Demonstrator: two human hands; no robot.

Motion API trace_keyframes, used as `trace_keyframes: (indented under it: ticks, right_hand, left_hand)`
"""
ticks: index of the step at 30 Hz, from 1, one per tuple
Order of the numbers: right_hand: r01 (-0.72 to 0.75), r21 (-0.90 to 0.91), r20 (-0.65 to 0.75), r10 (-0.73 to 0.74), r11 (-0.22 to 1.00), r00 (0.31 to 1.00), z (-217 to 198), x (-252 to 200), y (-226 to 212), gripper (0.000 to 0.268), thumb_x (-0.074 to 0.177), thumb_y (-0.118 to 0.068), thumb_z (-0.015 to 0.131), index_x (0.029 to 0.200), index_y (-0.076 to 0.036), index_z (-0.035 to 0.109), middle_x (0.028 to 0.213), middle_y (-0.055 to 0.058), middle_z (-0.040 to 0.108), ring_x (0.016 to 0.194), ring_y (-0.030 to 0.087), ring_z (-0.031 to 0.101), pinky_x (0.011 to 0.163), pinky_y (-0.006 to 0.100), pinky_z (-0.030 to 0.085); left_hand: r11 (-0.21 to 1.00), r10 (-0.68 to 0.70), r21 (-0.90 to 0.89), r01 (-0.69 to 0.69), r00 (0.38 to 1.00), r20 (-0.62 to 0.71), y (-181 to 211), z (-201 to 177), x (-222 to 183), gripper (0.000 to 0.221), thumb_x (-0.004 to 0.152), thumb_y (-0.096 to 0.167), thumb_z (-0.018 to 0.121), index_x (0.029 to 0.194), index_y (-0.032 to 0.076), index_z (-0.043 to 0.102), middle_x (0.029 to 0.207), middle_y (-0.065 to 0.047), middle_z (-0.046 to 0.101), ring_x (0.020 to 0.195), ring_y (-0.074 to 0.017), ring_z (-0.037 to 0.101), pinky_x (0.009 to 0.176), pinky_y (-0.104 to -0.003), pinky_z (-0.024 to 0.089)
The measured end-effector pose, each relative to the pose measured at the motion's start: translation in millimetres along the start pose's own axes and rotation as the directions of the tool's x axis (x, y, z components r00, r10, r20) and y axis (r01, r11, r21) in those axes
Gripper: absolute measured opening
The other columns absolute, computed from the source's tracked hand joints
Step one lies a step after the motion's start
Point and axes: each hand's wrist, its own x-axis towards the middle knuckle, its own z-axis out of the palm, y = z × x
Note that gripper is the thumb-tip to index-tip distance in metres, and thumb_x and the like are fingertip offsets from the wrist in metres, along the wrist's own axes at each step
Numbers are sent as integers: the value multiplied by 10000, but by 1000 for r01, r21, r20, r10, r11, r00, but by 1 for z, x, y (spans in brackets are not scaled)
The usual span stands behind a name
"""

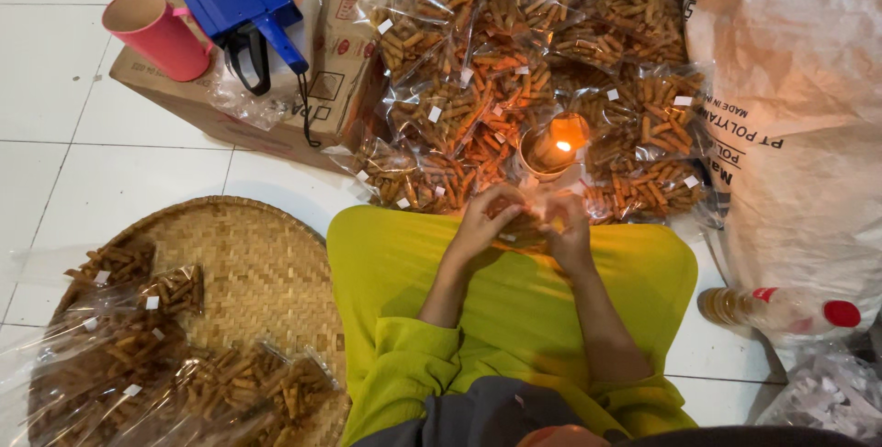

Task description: The person sits on the floor and seals small transparent packets containing snack sticks using a candle flame. They pick up each packet, heat the top edge over the flame, and place the sealed packet into a woven basket.

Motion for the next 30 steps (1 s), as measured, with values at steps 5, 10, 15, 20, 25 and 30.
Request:
trace_keyframes:
  ticks: [5, 10, 15, 20, 25, 30]
  right_hand:
    - [-94, 478, -136, 179, 874, 974, 10, -28, 35, 499, 972, -504, 721, 903, -89, 452, 768, -15, 426, 692, 96, 391, 630, 261, 335]
    - [-196, 291, -167, 251, 936, 953, 6, -30, 46, 416, 1106, -367, 543, 823, -65, 514, 745, -16, 463, 666, 83, 427, 612, 254, 363]
    - [-448, 340, -117, 510, 827, 852, 3, -15, 39, 337, 1095, -226, 487, 788, -91, 523, 685, -42, 446, 606, 67, 355, 541, 256, 281]
    - [-540, 547, 57, 616, 639, 786, -1, -6, 26, 438, 1113, -246, 518, 713, -136, 376, 643, -67, 325, 565, 65, 270, 520, 258, 217]
    - [-480, 365, -91, 543, 798, 834, -3, 16, -14, 228, 1052, -190, 621, 867, -106, 519, 772, -22, 436, 683, 114, 389, 609, 277, 321]
    - [112, -450, 42, -104, 886, 994, -2, 41, -70, 202, 959, -156, 699, 1147, -84, 691, 1148, 112, 705, 1124, 275, 632, 990, 427, 474]
  left_hand:
    - [995, -93, -34, 92, 995, -42, 16, 10, -3, 225, 1070, 190, 572, 1027, -13, 659, 916, -61, 699, 865, -142, 671, 818, -297, 552]
    - [980, -17, 195, 26, 999, -45, 36, 8, -5, 369, 1087, 267, 455, 999, -15, 677, 896, -81, 733, 827, -156, 722, 770, -301, 586]
    - [940, -336, -87, 329, 938, -83, 40, -1, -2, 563, 1160, 372, 411, 915, -51, 691, 870, -141, 735, 783, -206, 692, 729, -331, 584]
    - [866, -440, -219, 450, 893, 94, 9, -33, 5, 445, 1081, 339, 452, 956, -10, 699, 910, -110, 751, 832, -216, 686, 803, -355, 526]
    - [888, -335, -326, 323, 942, 22, -30, -37, -2, 315, 1109, 233, 498, 939, 15, 651, 912, -82, 691, 911, -195, 682, 878, -347, 535]
    - [973, -229, -42, 226, 969, -90, -9, -42, 2, 188, 1010, 117, 520, 1173, 86, 609, 964, -14, 633, 897, -108, 593, 825, -275, 497]
